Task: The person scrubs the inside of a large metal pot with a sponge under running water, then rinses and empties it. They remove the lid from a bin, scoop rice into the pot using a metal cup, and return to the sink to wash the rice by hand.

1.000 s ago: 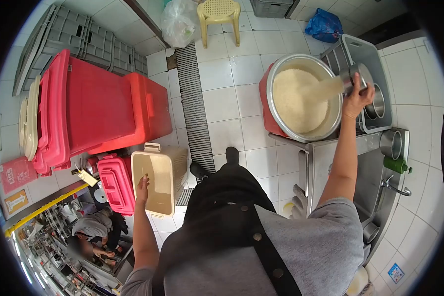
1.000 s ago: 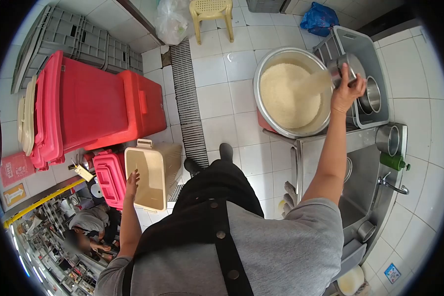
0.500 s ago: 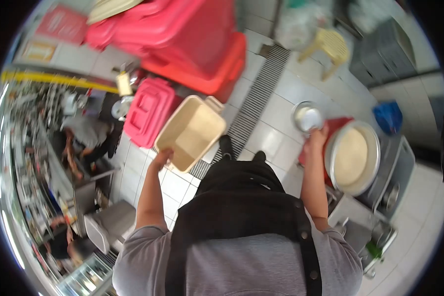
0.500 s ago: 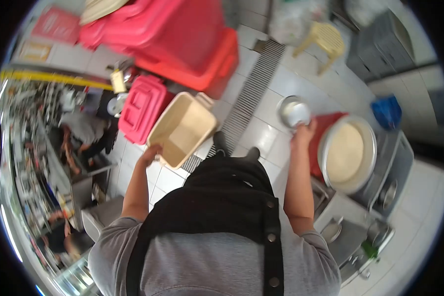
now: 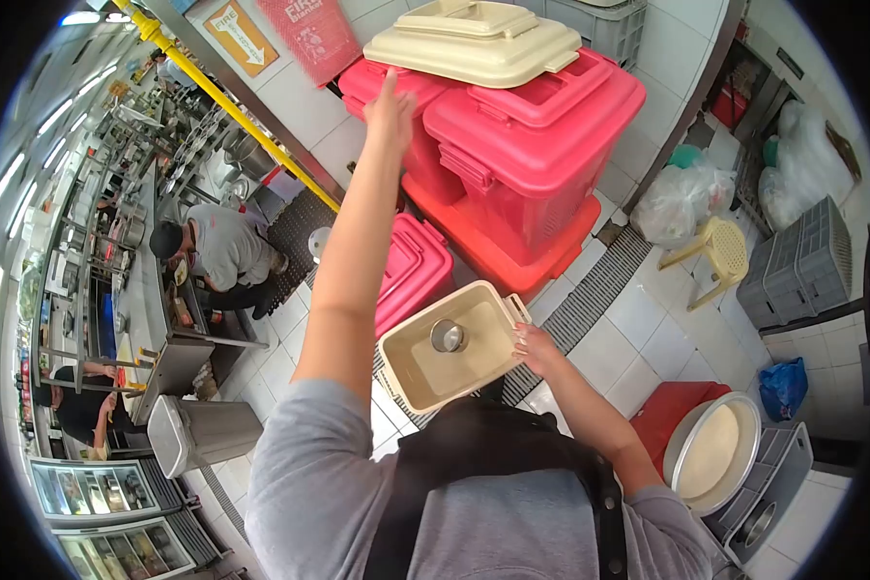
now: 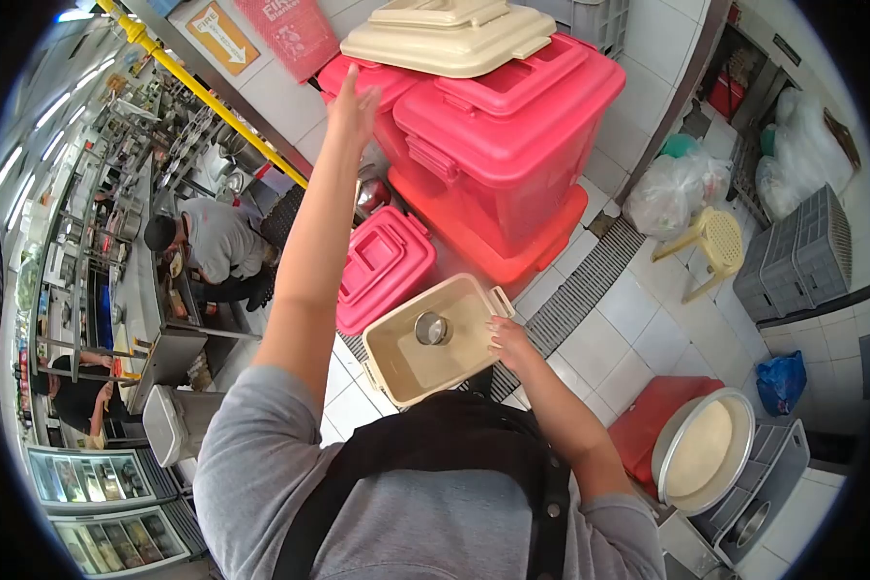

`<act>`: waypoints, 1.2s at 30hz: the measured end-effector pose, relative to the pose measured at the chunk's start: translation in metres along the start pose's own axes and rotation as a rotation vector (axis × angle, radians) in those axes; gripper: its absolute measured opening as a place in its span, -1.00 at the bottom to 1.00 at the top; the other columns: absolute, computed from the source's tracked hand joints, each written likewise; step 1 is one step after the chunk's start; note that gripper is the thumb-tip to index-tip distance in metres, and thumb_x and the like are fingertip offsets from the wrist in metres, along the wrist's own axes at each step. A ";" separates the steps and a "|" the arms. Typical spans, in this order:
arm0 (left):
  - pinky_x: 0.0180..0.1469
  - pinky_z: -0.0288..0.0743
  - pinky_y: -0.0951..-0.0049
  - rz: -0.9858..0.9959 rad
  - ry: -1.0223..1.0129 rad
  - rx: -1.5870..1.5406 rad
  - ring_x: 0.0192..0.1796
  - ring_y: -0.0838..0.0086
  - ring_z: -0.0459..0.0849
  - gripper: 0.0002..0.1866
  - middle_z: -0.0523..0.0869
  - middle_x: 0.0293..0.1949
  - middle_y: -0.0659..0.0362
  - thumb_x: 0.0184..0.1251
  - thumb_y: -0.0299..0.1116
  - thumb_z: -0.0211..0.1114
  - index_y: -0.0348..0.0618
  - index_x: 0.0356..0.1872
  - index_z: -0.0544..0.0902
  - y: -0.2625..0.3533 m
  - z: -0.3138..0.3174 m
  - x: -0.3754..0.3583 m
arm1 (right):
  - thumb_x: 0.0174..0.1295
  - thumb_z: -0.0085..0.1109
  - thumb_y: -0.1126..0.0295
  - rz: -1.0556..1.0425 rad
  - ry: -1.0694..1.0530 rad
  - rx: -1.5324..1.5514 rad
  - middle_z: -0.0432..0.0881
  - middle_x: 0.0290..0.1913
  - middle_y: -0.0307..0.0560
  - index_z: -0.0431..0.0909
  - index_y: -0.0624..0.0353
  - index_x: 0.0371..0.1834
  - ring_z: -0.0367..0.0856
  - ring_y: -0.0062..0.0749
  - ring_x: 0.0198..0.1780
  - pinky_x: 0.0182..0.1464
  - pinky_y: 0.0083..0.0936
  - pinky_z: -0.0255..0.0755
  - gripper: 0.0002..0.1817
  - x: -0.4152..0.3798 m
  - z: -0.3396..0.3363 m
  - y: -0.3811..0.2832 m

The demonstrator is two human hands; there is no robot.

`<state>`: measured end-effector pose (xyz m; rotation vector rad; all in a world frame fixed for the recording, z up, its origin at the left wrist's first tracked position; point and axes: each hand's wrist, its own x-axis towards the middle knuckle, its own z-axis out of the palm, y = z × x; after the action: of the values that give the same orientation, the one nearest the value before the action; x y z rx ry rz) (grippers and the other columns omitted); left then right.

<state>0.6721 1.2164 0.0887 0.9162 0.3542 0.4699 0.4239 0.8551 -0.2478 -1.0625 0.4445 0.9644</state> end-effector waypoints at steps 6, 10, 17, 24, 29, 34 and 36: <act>0.39 0.25 0.00 -0.401 0.006 -0.395 0.39 0.09 0.34 -0.18 0.36 0.37 0.00 0.32 0.17 0.17 -0.20 0.41 0.21 -0.006 0.067 0.076 | 0.36 0.00 0.41 -0.176 0.199 0.314 0.48 0.05 0.14 0.36 0.33 0.22 0.50 -0.09 0.06 0.20 -0.22 0.45 -0.60 -0.078 -0.060 -0.009; 0.27 0.40 0.05 -0.357 0.074 -0.293 0.27 0.18 0.49 -0.26 0.52 0.25 0.16 0.29 0.32 0.07 -0.07 0.26 0.43 -0.025 0.084 0.114 | 0.37 0.00 0.30 -0.246 0.448 0.466 0.46 0.11 0.12 0.37 0.27 0.19 0.46 -0.10 0.13 0.27 -0.23 0.37 -0.60 -0.136 -0.149 0.049; 0.03 0.62 0.12 -0.132 0.450 -0.232 0.10 0.16 0.59 -0.27 0.55 0.18 0.16 0.31 0.25 0.14 -0.18 0.25 0.39 0.004 0.119 0.039 | 0.40 -0.10 0.26 -0.133 0.780 0.671 0.41 0.11 0.08 0.28 0.24 0.32 0.44 -0.16 0.05 0.16 -0.28 0.42 -0.53 -0.239 -0.259 0.168; 0.41 0.21 -0.02 0.227 -0.182 -0.208 0.39 0.06 0.33 -0.18 0.32 0.42 0.07 0.40 0.37 -0.33 -0.05 0.43 0.23 0.036 0.009 -0.060 | 0.36 -0.04 0.27 -0.127 0.761 0.754 0.49 -0.08 -0.01 0.40 0.14 -0.10 0.49 -0.18 -0.04 -0.01 -0.22 0.48 -0.80 -0.254 -0.295 0.197; 0.44 0.12 -0.07 0.136 -0.009 -0.170 0.43 0.03 0.27 -0.24 0.28 0.44 0.04 0.41 0.26 -0.38 -0.04 0.44 0.22 0.040 -0.104 -0.240 | 0.35 0.01 0.29 0.057 0.644 0.605 0.48 -0.24 -0.13 0.44 0.11 -0.23 0.48 -0.24 -0.18 -0.04 -0.33 0.50 -0.86 -0.257 -0.324 0.183; 0.34 0.36 -0.02 0.105 0.210 -0.216 0.33 0.06 0.42 -0.30 0.40 0.35 0.01 0.42 0.19 -0.20 -0.09 0.40 0.27 -0.004 -0.214 -0.388 | 0.36 -0.05 0.32 0.158 0.596 0.329 0.51 -0.28 -0.11 0.44 0.07 -0.24 0.51 -0.26 -0.25 -0.20 -0.35 0.48 -0.89 -0.269 -0.376 0.141; 0.38 0.29 0.08 0.127 0.240 -0.262 0.36 0.14 0.38 -0.32 0.29 0.42 0.10 0.47 0.19 -0.23 -0.07 0.42 0.20 -0.043 -0.237 -0.443 | 0.36 -0.07 0.32 0.094 0.579 0.227 0.52 -0.30 -0.10 0.44 0.07 -0.24 0.52 -0.27 -0.28 -0.25 -0.37 0.46 -0.89 -0.271 -0.407 0.122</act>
<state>0.1941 1.1186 -0.0386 0.6303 0.4423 0.7283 0.2295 0.3934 -0.3023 -1.1099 1.0621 0.6540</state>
